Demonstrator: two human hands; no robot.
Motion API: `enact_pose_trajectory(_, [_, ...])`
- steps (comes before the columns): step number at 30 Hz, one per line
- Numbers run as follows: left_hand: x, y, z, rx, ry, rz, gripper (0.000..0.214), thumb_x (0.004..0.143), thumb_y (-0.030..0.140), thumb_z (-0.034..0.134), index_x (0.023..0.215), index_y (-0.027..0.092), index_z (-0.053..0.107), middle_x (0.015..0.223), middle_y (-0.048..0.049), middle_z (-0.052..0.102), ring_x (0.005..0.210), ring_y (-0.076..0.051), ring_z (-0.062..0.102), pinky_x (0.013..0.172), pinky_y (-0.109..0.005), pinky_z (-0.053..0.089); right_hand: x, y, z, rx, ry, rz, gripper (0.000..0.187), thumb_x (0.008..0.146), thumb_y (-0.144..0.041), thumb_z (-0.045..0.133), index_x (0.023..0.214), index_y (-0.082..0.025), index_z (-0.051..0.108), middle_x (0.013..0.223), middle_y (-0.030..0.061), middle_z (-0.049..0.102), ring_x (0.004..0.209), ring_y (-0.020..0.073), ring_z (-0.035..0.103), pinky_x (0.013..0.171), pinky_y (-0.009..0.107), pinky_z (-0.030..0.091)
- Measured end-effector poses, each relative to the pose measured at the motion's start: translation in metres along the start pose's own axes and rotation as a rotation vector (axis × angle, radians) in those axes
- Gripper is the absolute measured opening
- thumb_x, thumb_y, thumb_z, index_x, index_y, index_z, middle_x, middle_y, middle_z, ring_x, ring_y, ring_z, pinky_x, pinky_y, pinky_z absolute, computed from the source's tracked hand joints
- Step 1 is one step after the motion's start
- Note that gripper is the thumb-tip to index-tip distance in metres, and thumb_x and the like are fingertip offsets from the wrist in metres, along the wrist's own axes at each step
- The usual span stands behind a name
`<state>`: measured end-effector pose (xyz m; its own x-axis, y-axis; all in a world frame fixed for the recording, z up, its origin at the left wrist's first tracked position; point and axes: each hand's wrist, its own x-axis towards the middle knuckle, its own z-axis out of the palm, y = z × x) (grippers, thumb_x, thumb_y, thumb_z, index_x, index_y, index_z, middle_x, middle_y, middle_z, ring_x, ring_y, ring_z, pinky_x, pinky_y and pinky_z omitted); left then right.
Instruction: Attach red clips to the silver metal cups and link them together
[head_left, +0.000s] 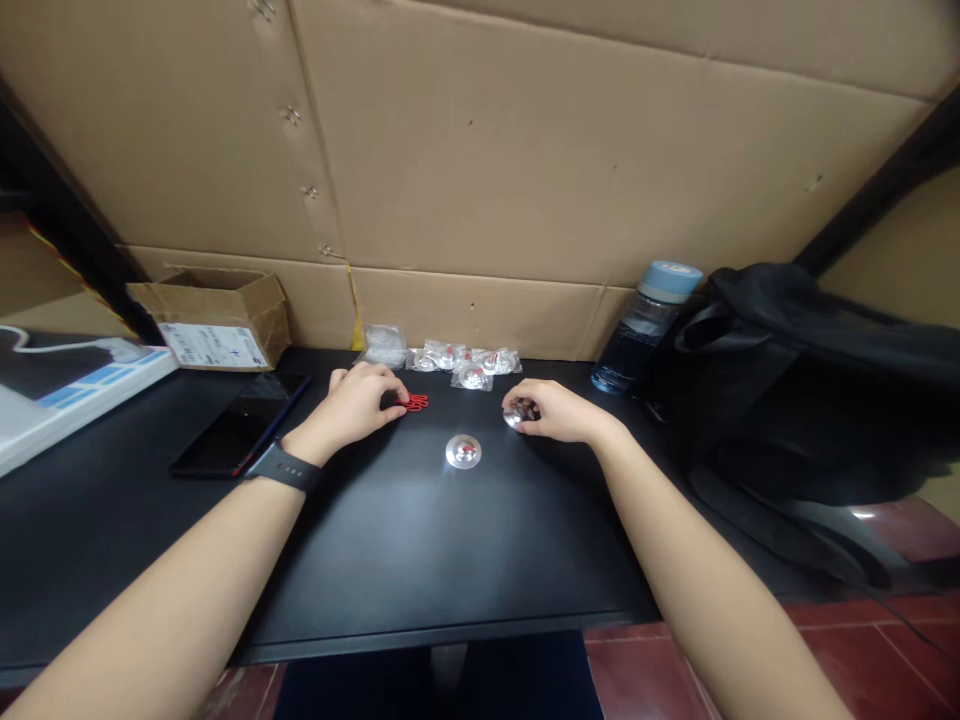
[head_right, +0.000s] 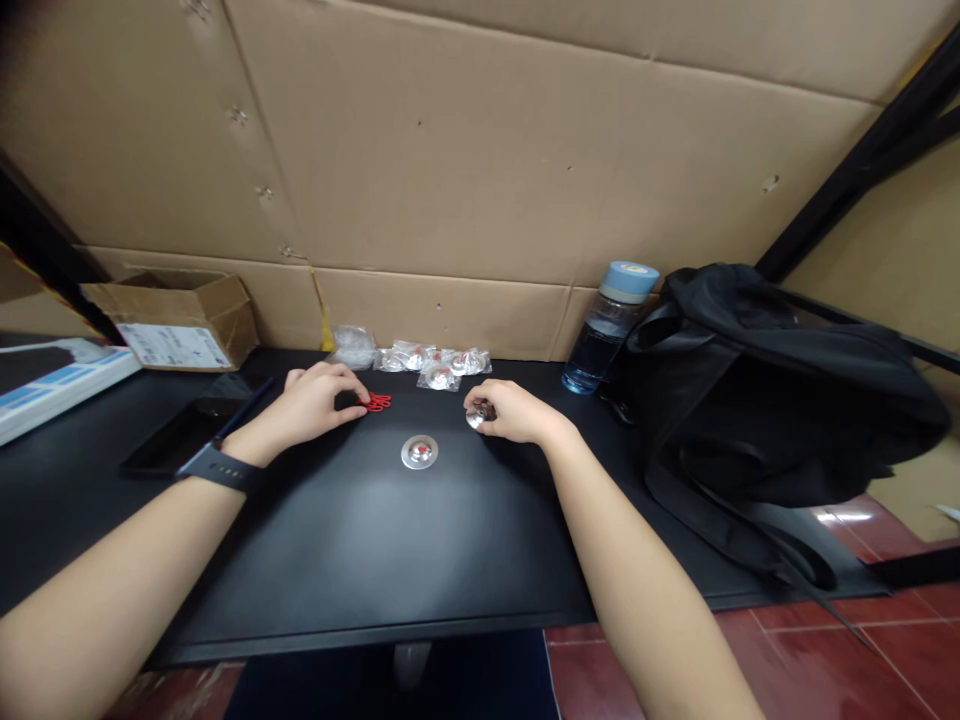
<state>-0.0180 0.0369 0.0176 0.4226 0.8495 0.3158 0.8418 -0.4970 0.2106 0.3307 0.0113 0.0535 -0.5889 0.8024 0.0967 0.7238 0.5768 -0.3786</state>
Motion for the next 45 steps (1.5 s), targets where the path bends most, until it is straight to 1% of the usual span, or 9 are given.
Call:
enact_pose_trajectory(7, [0.0,0.002,-0.002,-0.008,-0.018,-0.017,0.009,0.086,0.034,0.068,0.087,0.03,0.075,0.107,-0.0053,0.069,0.112,-0.033,0.054,0.09,-0.044,0.033,0.0,0.004,0.003,-0.004,0.029,0.03,0.041,0.07,-0.008,0.071,0.11,-0.019,0.071,0.103,0.0063,0.069,0.083,0.0175,0.065,0.077,0.028,0.051])
enact_pose_trajectory(14, [-0.001,0.005,0.002,0.001,-0.044,-0.009,0.01,0.083,0.031,0.066,0.084,0.03,0.076,0.107,-0.0034,0.069,0.11,-0.031,0.055,0.088,-0.043,0.034,0.0,0.001,0.002,0.019,-0.031,-0.025,0.037,0.071,-0.012,0.074,0.107,-0.021,0.073,0.102,0.004,0.074,0.09,0.0195,0.067,0.084,0.029,0.05])
enact_pose_trajectory(20, [-0.001,0.009,0.002,-0.037,-0.096,0.011,0.01,0.085,0.038,0.069,0.084,0.03,0.076,0.107,-0.0034,0.068,0.109,-0.03,0.053,0.085,-0.041,0.033,0.002,0.002,0.004,0.034,-0.024,0.02,0.035,0.07,-0.013,0.074,0.104,-0.021,0.073,0.095,0.0021,0.075,0.08,0.0173,0.067,0.076,0.026,0.05])
enact_pose_trajectory(24, [-0.002,0.012,0.007,-0.05,-0.114,0.0,0.009,0.087,0.034,0.068,0.084,0.029,0.074,0.107,-0.0032,0.068,0.109,-0.029,0.052,0.083,-0.04,0.032,0.003,0.002,0.006,0.0,-0.005,0.009,0.038,0.066,-0.012,0.074,0.103,-0.02,0.073,0.093,0.0021,0.074,0.077,0.0168,0.066,0.074,0.026,0.049])
enact_pose_trajectory(29, [-0.004,0.019,0.012,-0.057,-0.087,0.073,0.016,0.093,0.033,0.06,0.084,0.026,0.071,0.105,-0.0047,0.067,0.108,-0.028,0.051,0.082,-0.039,0.031,0.002,0.002,0.005,-0.008,0.023,0.007,0.037,0.066,-0.014,0.075,0.103,-0.021,0.073,0.094,0.0019,0.074,0.08,0.017,0.067,0.076,0.026,0.049])
enact_pose_trajectory(33, [-0.003,0.027,0.008,-0.089,-0.046,0.065,0.019,0.097,0.033,0.052,0.087,0.024,0.066,0.105,-0.0046,0.07,0.108,-0.027,0.054,0.084,-0.039,0.03,0.002,0.001,0.004,0.012,0.04,0.023,0.033,0.068,-0.016,0.074,0.101,-0.022,0.074,0.092,0.0006,0.075,0.08,0.0168,0.068,0.076,0.026,0.05])
enact_pose_trajectory(37, [-0.002,0.033,0.001,-0.153,-0.016,0.053,0.017,0.099,0.03,0.048,0.093,0.023,0.063,0.099,-0.0023,0.074,0.096,-0.023,0.062,0.086,-0.038,0.03,0.002,0.002,0.005,0.032,0.026,0.047,0.033,0.068,-0.015,0.075,0.1,-0.022,0.074,0.089,0.0002,0.076,0.08,0.0172,0.069,0.077,0.026,0.051])
enact_pose_trajectory(42, [-0.001,0.036,-0.006,-0.184,-0.006,0.032,0.018,0.093,0.04,0.063,0.089,0.025,0.071,0.093,-0.0005,0.077,0.089,-0.022,0.067,0.089,-0.039,0.028,0.003,0.003,0.005,0.05,0.039,0.026,0.031,0.069,-0.013,0.073,0.1,-0.021,0.074,0.088,0.0008,0.075,0.077,0.0158,0.068,0.075,0.025,0.051])
enact_pose_trajectory(45, [0.0,0.037,-0.008,-0.196,0.0,0.012,0.019,0.088,0.043,0.069,0.084,0.025,0.073,0.091,-0.0002,0.078,0.087,-0.023,0.068,0.09,-0.039,0.027,0.002,0.001,0.004,0.016,0.071,0.009,0.03,0.071,-0.017,0.075,0.101,-0.02,0.074,0.094,0.0031,0.075,0.082,0.0178,0.068,0.078,0.027,0.051])
